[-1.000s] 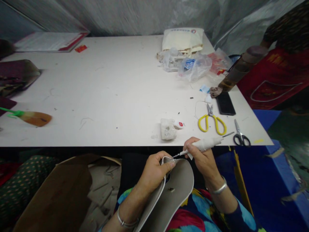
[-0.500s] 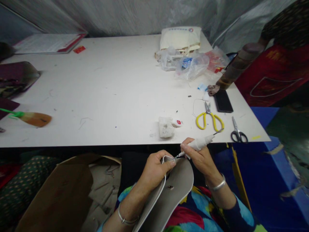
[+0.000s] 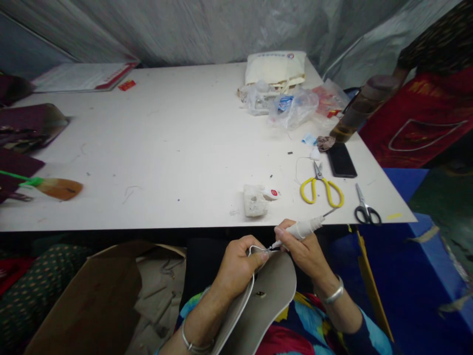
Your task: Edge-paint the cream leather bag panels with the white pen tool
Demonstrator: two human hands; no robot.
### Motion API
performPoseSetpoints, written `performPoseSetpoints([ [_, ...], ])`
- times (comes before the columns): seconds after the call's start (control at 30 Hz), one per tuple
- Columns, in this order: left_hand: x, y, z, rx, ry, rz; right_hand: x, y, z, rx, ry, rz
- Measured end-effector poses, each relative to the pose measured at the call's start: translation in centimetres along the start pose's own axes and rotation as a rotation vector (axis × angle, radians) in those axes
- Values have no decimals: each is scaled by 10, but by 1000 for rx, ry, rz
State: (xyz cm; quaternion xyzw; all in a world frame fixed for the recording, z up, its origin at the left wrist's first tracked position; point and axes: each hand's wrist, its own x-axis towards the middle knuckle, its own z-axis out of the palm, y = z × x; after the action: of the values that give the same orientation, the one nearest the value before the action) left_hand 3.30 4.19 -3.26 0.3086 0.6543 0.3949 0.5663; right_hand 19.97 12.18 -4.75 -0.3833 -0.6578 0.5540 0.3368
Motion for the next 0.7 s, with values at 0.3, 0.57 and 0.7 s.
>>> performPoseSetpoints([
  [0.3, 3, 2, -13, -203, 86, -37, 6, 3, 15, 59, 427, -88],
  [0.57, 8, 5, -26, -468, 143, -159, 30, 4, 19, -185, 346, -269],
  [0.7, 10, -2, -28, -525, 99, -179, 32, 10, 22, -201, 310, -257],
])
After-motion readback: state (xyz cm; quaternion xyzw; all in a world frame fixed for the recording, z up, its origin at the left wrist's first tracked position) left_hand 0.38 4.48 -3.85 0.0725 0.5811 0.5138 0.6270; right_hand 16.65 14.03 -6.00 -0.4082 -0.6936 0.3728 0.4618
